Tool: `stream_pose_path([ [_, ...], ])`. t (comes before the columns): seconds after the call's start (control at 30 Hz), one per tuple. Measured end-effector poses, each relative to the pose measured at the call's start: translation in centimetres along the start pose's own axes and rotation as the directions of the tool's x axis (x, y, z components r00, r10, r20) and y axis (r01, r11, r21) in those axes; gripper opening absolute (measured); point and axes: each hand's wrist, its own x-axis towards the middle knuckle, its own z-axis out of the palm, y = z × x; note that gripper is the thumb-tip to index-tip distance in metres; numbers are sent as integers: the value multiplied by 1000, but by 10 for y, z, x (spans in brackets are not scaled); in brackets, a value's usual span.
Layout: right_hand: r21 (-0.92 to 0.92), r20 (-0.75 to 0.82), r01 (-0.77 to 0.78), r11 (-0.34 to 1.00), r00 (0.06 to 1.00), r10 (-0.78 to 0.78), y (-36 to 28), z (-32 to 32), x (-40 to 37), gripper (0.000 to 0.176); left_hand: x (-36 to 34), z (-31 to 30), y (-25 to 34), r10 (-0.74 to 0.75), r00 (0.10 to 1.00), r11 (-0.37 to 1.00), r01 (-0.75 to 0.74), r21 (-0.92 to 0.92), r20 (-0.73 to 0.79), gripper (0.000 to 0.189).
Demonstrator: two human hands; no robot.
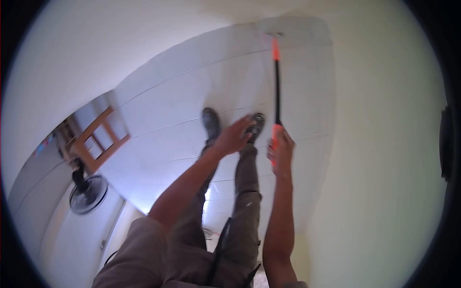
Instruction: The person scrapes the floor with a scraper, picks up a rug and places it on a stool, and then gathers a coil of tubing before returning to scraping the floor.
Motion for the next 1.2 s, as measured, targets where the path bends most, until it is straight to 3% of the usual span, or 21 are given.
stream_pose_path([
  [0.13, -138, 19, -27, 990, 999, 30, 37, -13, -75, 42, -65, -17, -13, -218, 970, 976, 215, 45, 105, 37],
  [0.23, -171, 50, -181, 969, 980, 192, 61, -15, -105, 51, -107, -33, -2, -261, 964, 965, 261, 6, 59, 38],
  [0.33, -266, 165, -144, 953, 967, 192, 77, 6, -120, 50, -137, -32, 5, -350, 935, 920, 332, -209, -55, 41],
  [0.47, -389, 292, -124, 913, 923, 250, 104, 54, -125, 38, -180, -20, 0, -372, 896, 868, 245, -431, -240, 57],
  [0.5, -440, 323, -104, 892, 909, 266, 113, 63, -125, 51, -188, -23, 9, -411, 873, 851, 265, -453, -261, 62],
  [0.53, -472, 334, -79, 878, 906, 261, 128, 76, -128, 51, -203, -22, 9, -458, 844, 827, 289, -481, -279, 67],
  [0.57, -500, 352, -41, 865, 903, 246, 144, 91, -127, 52, -213, -28, 2, -384, 861, 887, 245, -391, -334, 79],
  [0.6, -519, 363, 5, 855, 906, 215, 154, 108, -132, 52, -227, -41, 0, -430, 846, 885, 326, -332, -317, 84],
  [0.7, -457, 447, 4, 889, 866, 226, 180, 154, -145, 58, -253, -77, -37, -373, 859, 928, 354, -118, -351, 84],
  [0.8, -439, 437, 1, 898, 874, 213, 220, 195, -154, 61, -265, -121, -92, -253, 893, 958, 285, 32, -373, 66],
  [0.9, -382, 407, 40, 923, 904, 130, 257, 241, -158, 63, -261, -154, -170, 30, 914, 970, 71, 234, -405, 50],
  [1.0, -300, 349, 54, 953, 936, 56, 295, 278, -152, 62, -248, -188, -228, 172, 949, 934, -72, 350, -263, 45],
  [1.17, -150, 311, 125, 981, 948, -73, 347, 347, -150, 57, -243, -235, -270, 118, 991, 886, -77, 457, -60, 49],
  [1.2, -199, 262, 125, 972, 962, -71, 344, 360, -157, 55, -235, -247, -272, 113, 993, 875, -78, 478, -45, 49],
])
